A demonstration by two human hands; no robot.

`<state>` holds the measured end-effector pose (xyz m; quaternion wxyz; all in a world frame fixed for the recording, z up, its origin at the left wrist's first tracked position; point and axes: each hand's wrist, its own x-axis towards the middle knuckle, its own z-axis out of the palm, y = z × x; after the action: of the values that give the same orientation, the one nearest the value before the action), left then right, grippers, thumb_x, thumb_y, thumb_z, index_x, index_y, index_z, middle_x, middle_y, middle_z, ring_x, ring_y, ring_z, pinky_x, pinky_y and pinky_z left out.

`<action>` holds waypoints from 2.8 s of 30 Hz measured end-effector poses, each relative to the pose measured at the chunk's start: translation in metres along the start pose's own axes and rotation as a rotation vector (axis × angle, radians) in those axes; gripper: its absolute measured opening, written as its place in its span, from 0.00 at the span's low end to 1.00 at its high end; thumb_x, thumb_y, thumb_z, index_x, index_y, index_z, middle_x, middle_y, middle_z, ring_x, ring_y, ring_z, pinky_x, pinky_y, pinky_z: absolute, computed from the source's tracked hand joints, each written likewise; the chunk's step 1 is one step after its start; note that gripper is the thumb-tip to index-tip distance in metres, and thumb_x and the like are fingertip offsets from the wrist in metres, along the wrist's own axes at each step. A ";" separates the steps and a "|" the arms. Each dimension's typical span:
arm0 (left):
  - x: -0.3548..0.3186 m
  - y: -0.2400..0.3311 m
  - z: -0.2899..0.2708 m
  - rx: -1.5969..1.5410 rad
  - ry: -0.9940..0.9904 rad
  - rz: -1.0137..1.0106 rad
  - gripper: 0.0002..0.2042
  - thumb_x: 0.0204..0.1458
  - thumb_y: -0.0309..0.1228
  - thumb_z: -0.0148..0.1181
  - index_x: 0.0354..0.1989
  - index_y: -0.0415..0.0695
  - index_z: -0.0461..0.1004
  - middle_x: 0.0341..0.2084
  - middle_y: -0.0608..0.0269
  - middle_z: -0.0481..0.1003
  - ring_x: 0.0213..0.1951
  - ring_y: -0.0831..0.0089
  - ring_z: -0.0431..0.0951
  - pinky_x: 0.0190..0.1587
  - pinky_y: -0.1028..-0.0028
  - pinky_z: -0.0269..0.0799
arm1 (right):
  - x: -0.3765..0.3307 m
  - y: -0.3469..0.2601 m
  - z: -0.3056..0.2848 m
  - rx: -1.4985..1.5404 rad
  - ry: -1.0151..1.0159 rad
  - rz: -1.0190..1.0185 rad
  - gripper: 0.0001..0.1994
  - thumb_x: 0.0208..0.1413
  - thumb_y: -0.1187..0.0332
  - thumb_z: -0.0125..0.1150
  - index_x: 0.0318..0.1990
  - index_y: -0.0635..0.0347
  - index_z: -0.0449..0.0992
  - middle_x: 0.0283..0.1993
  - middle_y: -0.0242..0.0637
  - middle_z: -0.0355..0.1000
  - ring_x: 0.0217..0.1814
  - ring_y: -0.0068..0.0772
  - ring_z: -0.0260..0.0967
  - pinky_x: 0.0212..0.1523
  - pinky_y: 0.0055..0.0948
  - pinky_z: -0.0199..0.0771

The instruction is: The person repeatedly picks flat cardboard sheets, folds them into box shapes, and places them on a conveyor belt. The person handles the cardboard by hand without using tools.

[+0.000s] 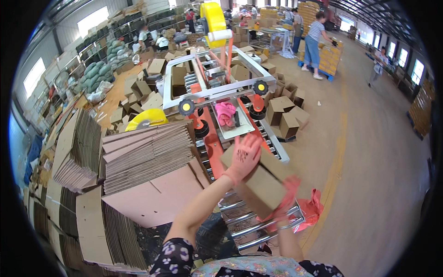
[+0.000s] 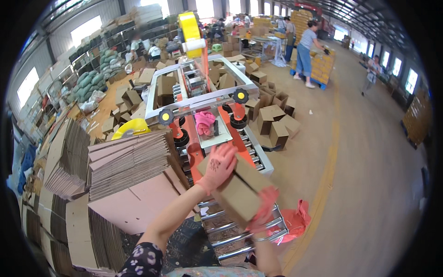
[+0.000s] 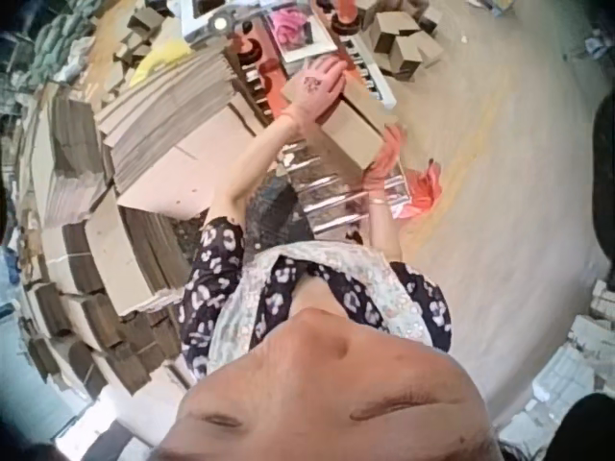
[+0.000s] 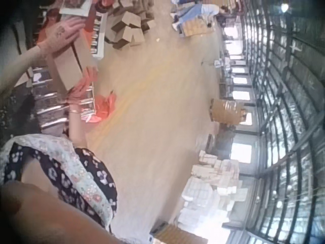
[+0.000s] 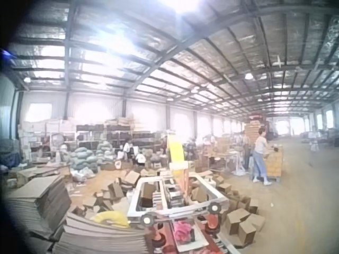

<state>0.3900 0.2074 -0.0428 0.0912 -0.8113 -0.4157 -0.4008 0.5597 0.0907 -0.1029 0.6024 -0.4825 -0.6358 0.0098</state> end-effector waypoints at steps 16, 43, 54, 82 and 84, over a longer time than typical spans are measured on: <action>-0.112 0.046 -0.019 -0.060 -0.136 -0.244 0.26 0.54 0.40 0.56 0.58 0.36 0.66 0.59 0.44 0.65 0.62 0.44 0.62 0.65 0.51 0.54 | -0.031 0.018 0.059 -0.096 0.232 -0.041 0.17 0.68 0.66 0.39 0.57 0.62 0.69 0.63 0.46 0.64 0.70 0.54 0.52 0.71 0.52 0.47; -0.243 0.073 -0.322 0.702 -0.408 -0.338 0.17 0.49 0.46 0.63 0.16 0.48 0.72 0.11 0.62 0.68 0.14 0.64 0.70 0.22 0.64 0.70 | 0.043 -0.177 -0.020 0.982 -1.848 -0.732 0.08 0.52 0.67 0.59 0.29 0.62 0.74 0.36 0.43 0.74 0.42 0.44 0.72 0.46 0.42 0.69; -0.187 0.147 -0.345 0.075 -0.616 -0.231 0.26 0.53 0.43 0.57 0.57 0.40 0.70 0.57 0.43 0.67 0.59 0.47 0.66 0.63 0.51 0.58 | -0.041 -0.176 0.015 0.466 -0.702 -0.893 0.24 0.57 0.61 0.55 0.61 0.57 0.67 0.65 0.42 0.63 0.66 0.46 0.62 0.63 0.47 0.63; -0.131 0.016 -0.126 -0.059 -0.228 -0.428 0.11 0.55 0.31 0.57 0.43 0.41 0.75 0.42 0.53 0.76 0.43 0.54 0.76 0.47 0.61 0.72 | -0.004 -0.050 0.132 0.034 -0.199 -0.121 0.25 0.53 0.65 0.63 0.60 0.56 0.69 0.61 0.40 0.66 0.68 0.50 0.57 0.68 0.60 0.43; -0.190 -0.004 -0.174 0.081 -0.368 -0.721 0.11 0.57 0.33 0.57 0.44 0.42 0.74 0.38 0.54 0.76 0.36 0.54 0.77 0.39 0.62 0.74 | 0.012 -0.132 0.168 0.154 -0.405 -0.415 0.29 0.52 0.62 0.64 0.63 0.55 0.67 0.65 0.39 0.65 0.70 0.46 0.56 0.71 0.55 0.43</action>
<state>0.2233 0.0119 -0.0666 -0.0991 -0.6674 -0.6985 -0.2384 0.3521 0.1232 -0.0615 0.4871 -0.2833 -0.8256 0.0308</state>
